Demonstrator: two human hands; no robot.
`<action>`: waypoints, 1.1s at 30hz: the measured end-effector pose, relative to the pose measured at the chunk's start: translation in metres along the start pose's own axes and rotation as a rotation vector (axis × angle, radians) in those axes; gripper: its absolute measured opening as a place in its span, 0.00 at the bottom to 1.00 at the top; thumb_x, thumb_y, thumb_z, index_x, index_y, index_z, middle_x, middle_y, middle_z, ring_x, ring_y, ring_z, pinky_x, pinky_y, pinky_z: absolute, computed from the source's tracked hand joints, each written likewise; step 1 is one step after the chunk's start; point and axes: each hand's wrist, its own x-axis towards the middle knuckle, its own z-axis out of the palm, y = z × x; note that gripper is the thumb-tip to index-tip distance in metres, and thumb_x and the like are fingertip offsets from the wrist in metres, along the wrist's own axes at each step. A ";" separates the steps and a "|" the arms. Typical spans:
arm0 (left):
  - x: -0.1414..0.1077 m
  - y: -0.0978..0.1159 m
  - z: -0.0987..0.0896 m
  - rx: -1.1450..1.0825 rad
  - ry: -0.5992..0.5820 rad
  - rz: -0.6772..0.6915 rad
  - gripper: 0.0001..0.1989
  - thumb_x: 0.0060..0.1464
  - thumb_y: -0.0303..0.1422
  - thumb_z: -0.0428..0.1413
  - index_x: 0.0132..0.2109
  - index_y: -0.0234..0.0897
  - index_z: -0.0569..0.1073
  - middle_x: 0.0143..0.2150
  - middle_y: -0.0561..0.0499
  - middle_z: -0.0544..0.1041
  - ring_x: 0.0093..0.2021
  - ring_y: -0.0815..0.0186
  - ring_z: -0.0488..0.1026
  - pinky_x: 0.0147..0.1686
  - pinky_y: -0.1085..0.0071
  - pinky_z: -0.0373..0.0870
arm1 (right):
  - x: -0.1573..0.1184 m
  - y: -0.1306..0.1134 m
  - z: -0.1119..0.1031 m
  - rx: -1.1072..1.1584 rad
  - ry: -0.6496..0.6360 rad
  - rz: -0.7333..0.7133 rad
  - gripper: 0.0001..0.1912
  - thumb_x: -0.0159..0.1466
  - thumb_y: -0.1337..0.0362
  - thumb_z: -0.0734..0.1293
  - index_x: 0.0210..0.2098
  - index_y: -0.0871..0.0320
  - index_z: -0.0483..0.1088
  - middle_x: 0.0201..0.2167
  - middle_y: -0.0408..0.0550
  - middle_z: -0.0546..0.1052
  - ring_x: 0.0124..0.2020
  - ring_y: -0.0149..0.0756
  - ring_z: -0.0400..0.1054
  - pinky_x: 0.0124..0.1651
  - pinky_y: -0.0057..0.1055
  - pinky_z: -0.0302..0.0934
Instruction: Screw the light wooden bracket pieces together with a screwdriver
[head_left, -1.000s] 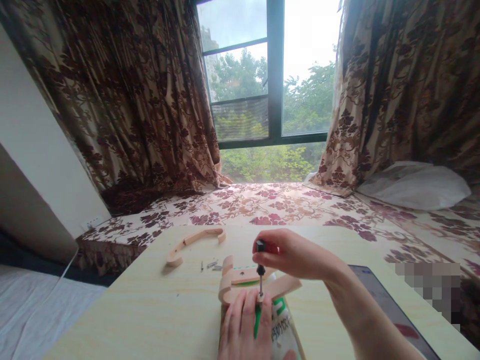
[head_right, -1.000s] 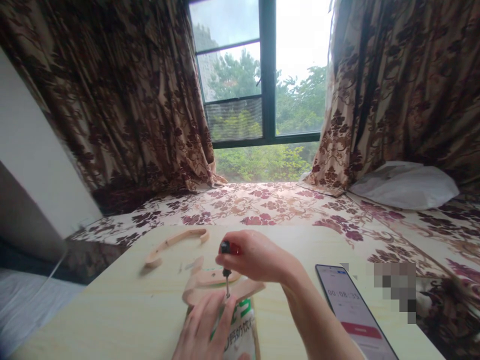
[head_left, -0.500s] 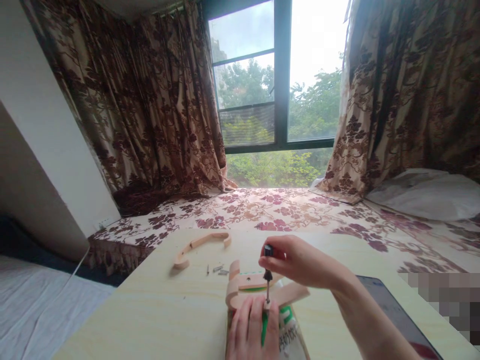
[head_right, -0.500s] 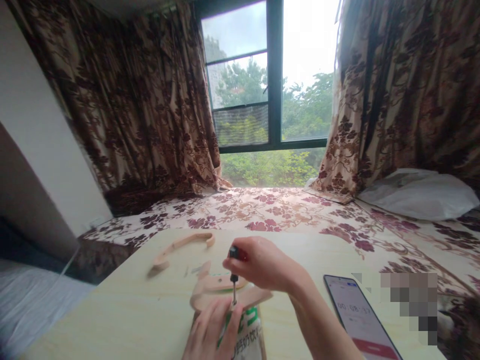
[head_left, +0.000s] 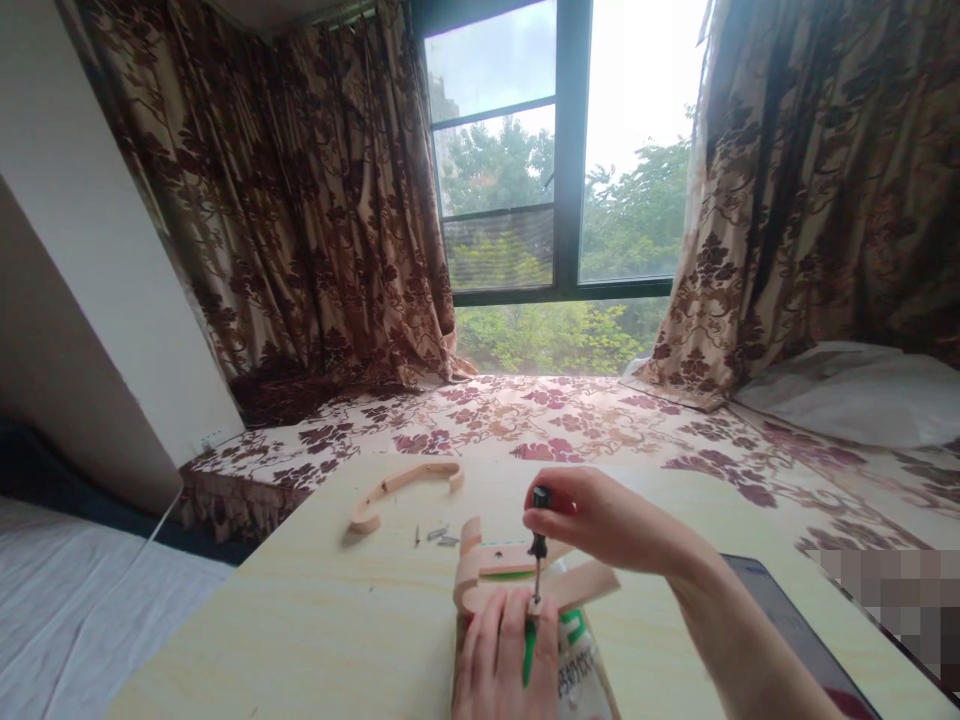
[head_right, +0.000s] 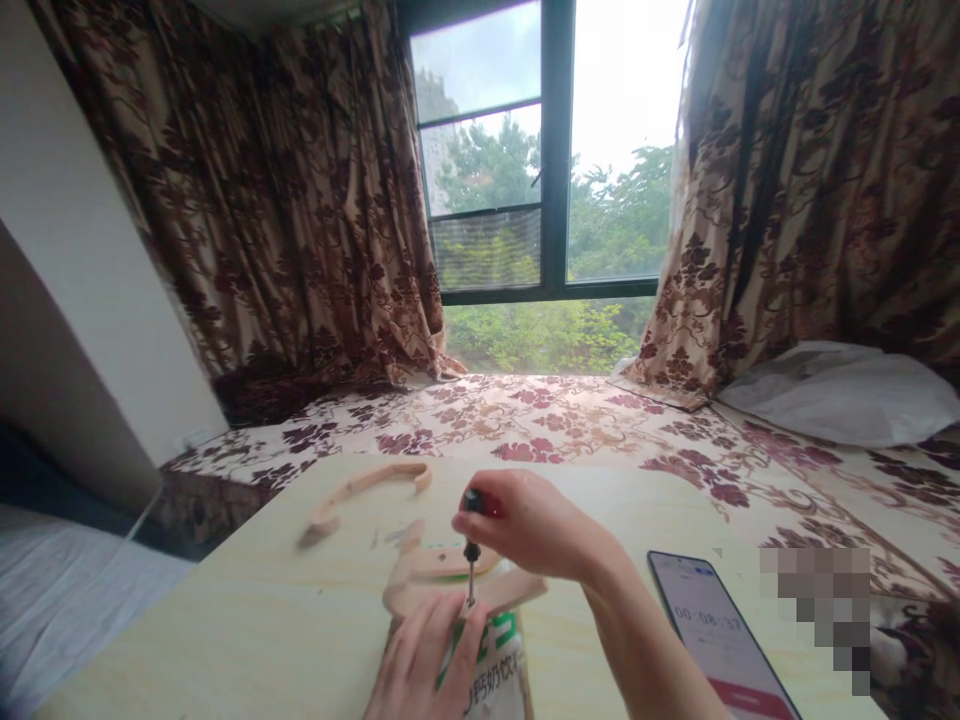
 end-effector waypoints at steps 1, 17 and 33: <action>-0.001 0.001 0.001 -0.016 -0.009 -0.005 0.23 0.58 0.49 0.44 0.55 0.45 0.67 0.49 0.51 0.75 0.50 0.60 0.69 0.50 0.64 0.63 | -0.001 0.000 -0.001 0.046 -0.034 -0.004 0.06 0.60 0.64 0.64 0.32 0.60 0.71 0.22 0.40 0.67 0.25 0.27 0.56 0.26 0.25 0.52; -0.004 0.009 0.006 -0.092 0.005 -0.146 0.31 0.53 0.58 0.41 0.53 0.45 0.68 0.51 0.49 0.73 0.52 0.55 0.66 0.52 0.57 0.57 | -0.002 -0.004 -0.001 0.053 -0.030 -0.015 0.06 0.58 0.65 0.65 0.33 0.60 0.71 0.23 0.40 0.69 0.25 0.27 0.58 0.27 0.25 0.53; -0.005 0.008 0.010 -0.113 -0.015 -0.092 0.29 0.54 0.56 0.42 0.54 0.45 0.68 0.50 0.49 0.74 0.51 0.57 0.67 0.52 0.59 0.57 | -0.001 -0.005 -0.002 0.136 -0.056 -0.055 0.08 0.60 0.66 0.63 0.36 0.59 0.73 0.22 0.40 0.69 0.24 0.26 0.58 0.26 0.24 0.52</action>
